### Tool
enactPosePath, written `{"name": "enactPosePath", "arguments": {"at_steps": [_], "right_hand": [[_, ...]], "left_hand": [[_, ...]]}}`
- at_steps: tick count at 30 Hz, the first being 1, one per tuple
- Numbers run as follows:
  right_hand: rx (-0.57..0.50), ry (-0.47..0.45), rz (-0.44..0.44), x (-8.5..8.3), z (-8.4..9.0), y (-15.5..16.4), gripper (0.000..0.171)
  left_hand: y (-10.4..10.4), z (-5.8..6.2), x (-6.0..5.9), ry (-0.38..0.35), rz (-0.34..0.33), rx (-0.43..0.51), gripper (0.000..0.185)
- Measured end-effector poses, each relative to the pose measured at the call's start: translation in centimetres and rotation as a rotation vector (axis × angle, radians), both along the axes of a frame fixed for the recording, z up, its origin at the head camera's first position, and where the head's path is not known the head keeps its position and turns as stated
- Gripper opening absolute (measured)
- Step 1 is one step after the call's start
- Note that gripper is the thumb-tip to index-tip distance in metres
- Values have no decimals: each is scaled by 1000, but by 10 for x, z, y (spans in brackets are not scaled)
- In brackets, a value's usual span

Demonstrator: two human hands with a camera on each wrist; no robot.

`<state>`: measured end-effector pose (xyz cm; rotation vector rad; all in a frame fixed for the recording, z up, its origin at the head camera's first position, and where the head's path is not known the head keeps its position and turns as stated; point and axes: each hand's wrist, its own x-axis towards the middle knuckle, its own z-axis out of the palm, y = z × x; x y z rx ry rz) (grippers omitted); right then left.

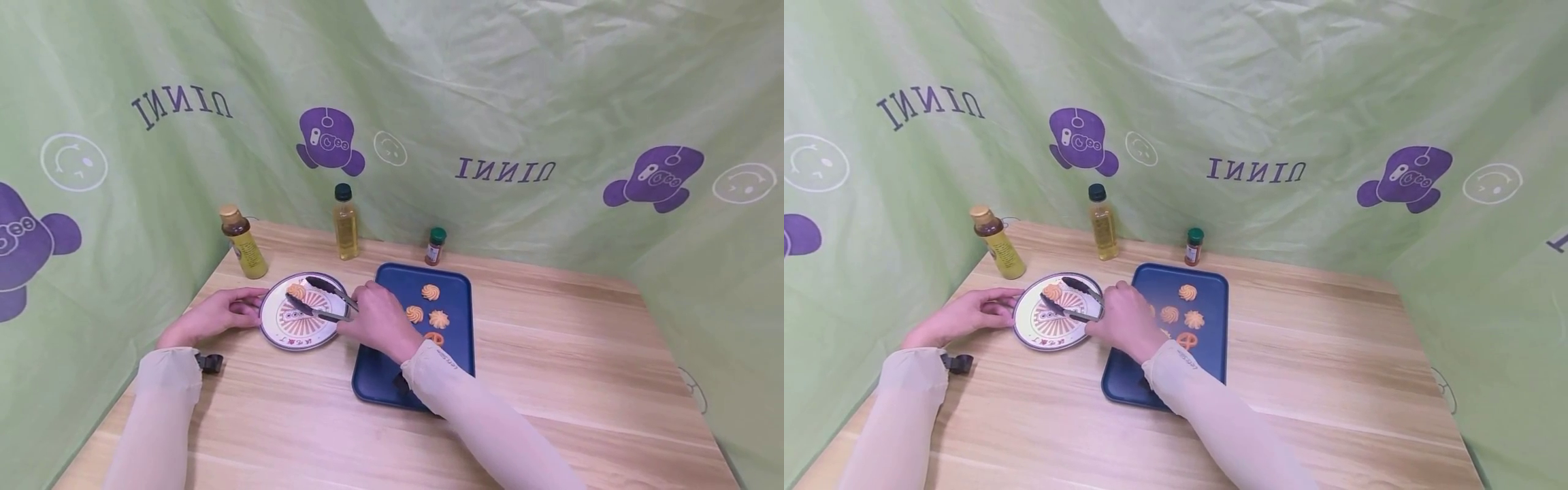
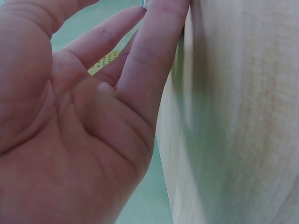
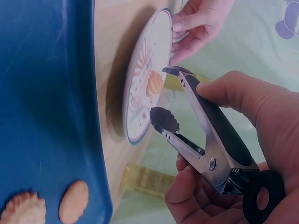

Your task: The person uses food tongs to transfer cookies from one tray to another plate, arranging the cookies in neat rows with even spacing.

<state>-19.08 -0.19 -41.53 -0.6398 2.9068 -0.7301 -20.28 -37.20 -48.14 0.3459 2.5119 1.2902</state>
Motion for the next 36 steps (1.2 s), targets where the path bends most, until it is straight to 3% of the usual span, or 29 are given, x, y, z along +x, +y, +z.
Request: {"name": "enactPosePath", "arguments": {"at_steps": [12, 21, 27, 36], "right_hand": [[-93, -9, -80, 7, 9, 51, 47], [-125, -60, -191, 11, -4, 97, 48], [-73, -17, -207, 12, -10, 123, 47], [-44, 5, -240, 21, -3, 151, 50]], "left_hand": [[2, 4, 1, -6, 6, -28, 70], [2, 2, 0, -17, 6, -27, 72], [1, 2, 1, 0, -9, -18, 70], [2, 4, 0, -9, 4, -26, 70]]}}
